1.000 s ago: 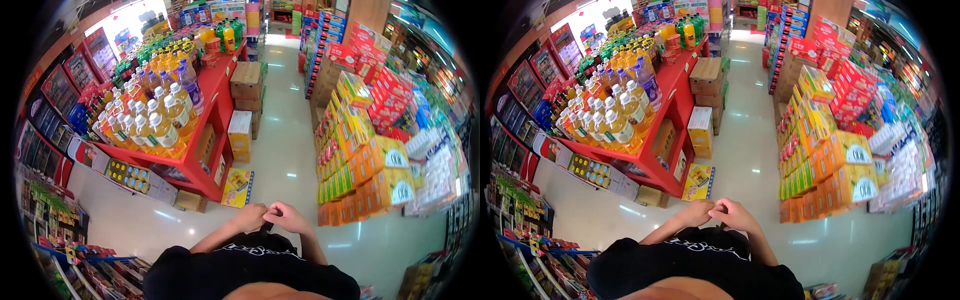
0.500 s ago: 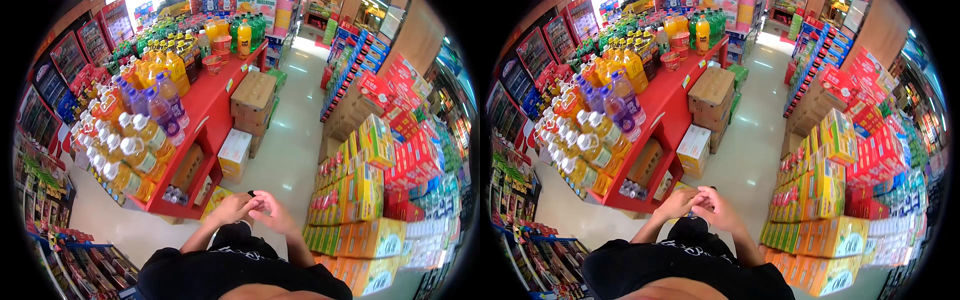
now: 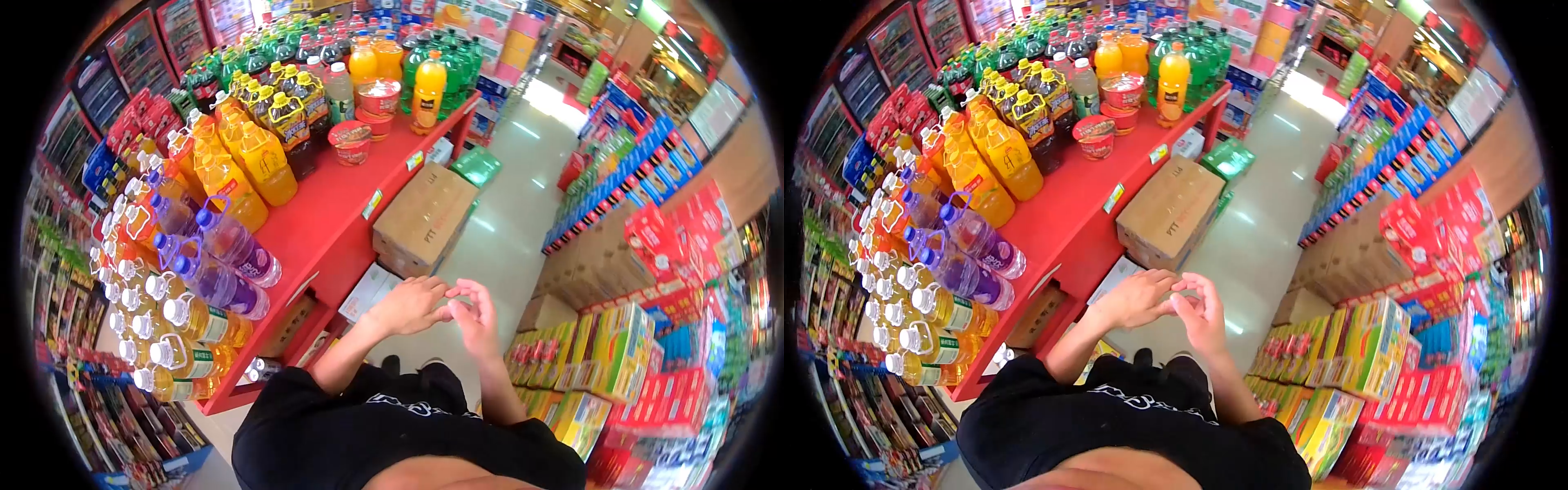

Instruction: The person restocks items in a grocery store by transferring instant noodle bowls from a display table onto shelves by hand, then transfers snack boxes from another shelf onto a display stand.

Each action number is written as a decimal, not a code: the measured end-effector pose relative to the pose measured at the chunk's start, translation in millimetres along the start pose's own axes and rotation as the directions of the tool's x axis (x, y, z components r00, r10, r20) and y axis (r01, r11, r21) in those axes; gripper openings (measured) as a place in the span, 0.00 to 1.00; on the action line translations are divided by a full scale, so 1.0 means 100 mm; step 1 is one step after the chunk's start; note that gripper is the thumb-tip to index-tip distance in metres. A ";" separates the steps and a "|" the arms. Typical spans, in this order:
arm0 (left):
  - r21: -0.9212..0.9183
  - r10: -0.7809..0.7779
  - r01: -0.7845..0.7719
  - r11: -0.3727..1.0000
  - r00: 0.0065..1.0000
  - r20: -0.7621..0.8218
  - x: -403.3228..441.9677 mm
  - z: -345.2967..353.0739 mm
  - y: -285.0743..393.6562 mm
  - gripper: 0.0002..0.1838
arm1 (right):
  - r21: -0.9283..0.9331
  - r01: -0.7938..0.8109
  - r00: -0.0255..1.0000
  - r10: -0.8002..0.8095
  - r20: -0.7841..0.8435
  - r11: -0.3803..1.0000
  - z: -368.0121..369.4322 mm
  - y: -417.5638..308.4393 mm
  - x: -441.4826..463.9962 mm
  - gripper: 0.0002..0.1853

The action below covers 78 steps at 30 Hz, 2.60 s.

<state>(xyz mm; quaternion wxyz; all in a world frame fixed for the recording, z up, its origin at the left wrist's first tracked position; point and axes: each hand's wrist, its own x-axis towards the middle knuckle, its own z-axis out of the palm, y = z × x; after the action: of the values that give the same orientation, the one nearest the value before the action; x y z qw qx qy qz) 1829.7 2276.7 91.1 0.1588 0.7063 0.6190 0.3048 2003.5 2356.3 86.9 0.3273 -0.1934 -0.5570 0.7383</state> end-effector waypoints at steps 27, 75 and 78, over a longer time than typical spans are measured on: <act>-0.376 -0.648 0.580 0.722 0.377 -0.662 3.06 -1.27 -3.53 0.55 | -0.142 0.220 0.948 -0.177 0.265 0.965 0.33 1.34 6.87 0.35; -0.387 0.339 0.880 0.274 -0.465 -0.818 -7.15 1.36 4.14 0.59 | -0.461 -0.364 -0.782 0.003 0.623 0.809 5.93 1.62 -5.53 0.30; -0.428 0.440 0.884 0.189 -0.466 -0.767 -7.87 1.33 4.46 0.58 | -0.373 -0.351 -0.791 -0.059 0.609 0.859 6.36 1.68 -6.09 0.30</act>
<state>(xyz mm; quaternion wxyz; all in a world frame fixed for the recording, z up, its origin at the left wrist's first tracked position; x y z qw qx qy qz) 2222.5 1451.2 73.7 -0.5965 -0.2521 0.7233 0.2396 1978.0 1460.1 72.6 -0.5668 0.5193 -0.3390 0.5423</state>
